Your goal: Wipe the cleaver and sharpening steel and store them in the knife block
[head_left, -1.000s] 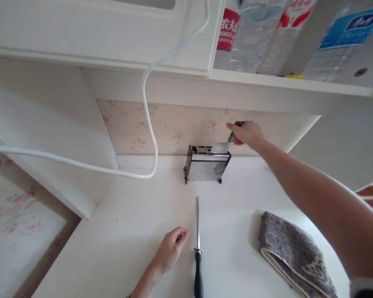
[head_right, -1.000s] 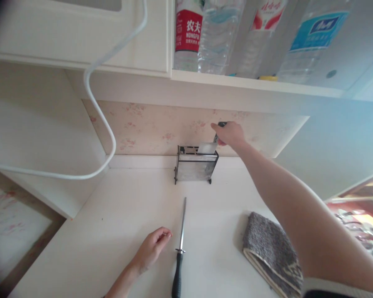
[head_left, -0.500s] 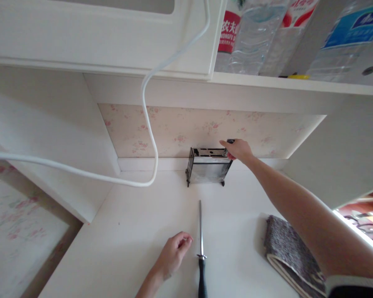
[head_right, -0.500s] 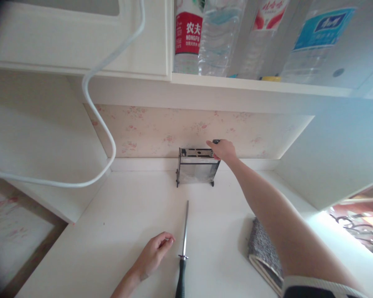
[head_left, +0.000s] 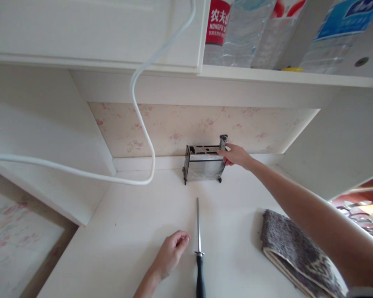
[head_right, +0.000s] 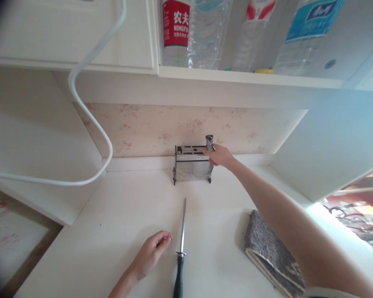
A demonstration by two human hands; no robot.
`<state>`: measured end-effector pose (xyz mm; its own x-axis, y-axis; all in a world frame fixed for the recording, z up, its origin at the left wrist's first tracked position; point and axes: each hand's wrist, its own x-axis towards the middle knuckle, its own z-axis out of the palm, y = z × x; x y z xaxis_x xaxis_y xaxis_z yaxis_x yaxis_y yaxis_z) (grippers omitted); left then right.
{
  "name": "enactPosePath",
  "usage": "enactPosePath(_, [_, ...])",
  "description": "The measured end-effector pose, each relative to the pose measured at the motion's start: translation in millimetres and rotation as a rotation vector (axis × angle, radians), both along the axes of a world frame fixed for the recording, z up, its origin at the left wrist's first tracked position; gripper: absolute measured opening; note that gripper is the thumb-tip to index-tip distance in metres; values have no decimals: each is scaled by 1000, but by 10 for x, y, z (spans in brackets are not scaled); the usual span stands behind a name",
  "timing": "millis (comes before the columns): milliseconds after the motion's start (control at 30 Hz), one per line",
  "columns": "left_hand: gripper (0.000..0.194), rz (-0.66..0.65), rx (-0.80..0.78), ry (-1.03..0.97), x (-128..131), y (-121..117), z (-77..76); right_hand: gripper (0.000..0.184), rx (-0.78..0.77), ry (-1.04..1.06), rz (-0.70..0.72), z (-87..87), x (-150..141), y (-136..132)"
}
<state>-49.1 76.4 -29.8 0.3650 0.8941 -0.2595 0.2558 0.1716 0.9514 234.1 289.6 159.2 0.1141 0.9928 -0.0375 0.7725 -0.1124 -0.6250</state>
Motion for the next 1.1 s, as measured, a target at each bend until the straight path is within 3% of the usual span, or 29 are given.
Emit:
enactPosePath(100, [46,0,44,52,18,-26,6,59,-12,31,28,-178,36,-320])
enactPosePath(200, [44,-6,107,110,53,-56,-20,57,-51,130,68,-496,80,-763])
enactPosePath(300, [41,-19,171,174,100,-71,-54,47,-154,349,135,-938,100,-1257])
enactPosePath(433, [37,-44,178,221,144,-78,-58,42,-214,497,107,-1607,37,-1852])
enactPosePath(533, [30,-92,267,231,130,-124,-57,40,-146,356,94,-2020,-49,-2152])
enactPosePath(600, [30,-189,403,323,98,-180,-79,39,-23,178,98,-2187,-101,-2253])
enactPosePath(733, [26,-442,830,616,49,-269,-109,35,55,-21,134,-2280,-163,-2264])
enactPosePath(867, [5,-532,1218,748,137,-233,4,33,50,-69,154,-2270,-172,-2230])
enactPosePath(1000, [14,-626,1460,682,327,-123,200,33,72,-36,171,-2285,-159,-2240])
enactPosePath(1100, [12,-598,1559,582,433,-3,441,33,79,-11,174,-2293,-154,-2241])
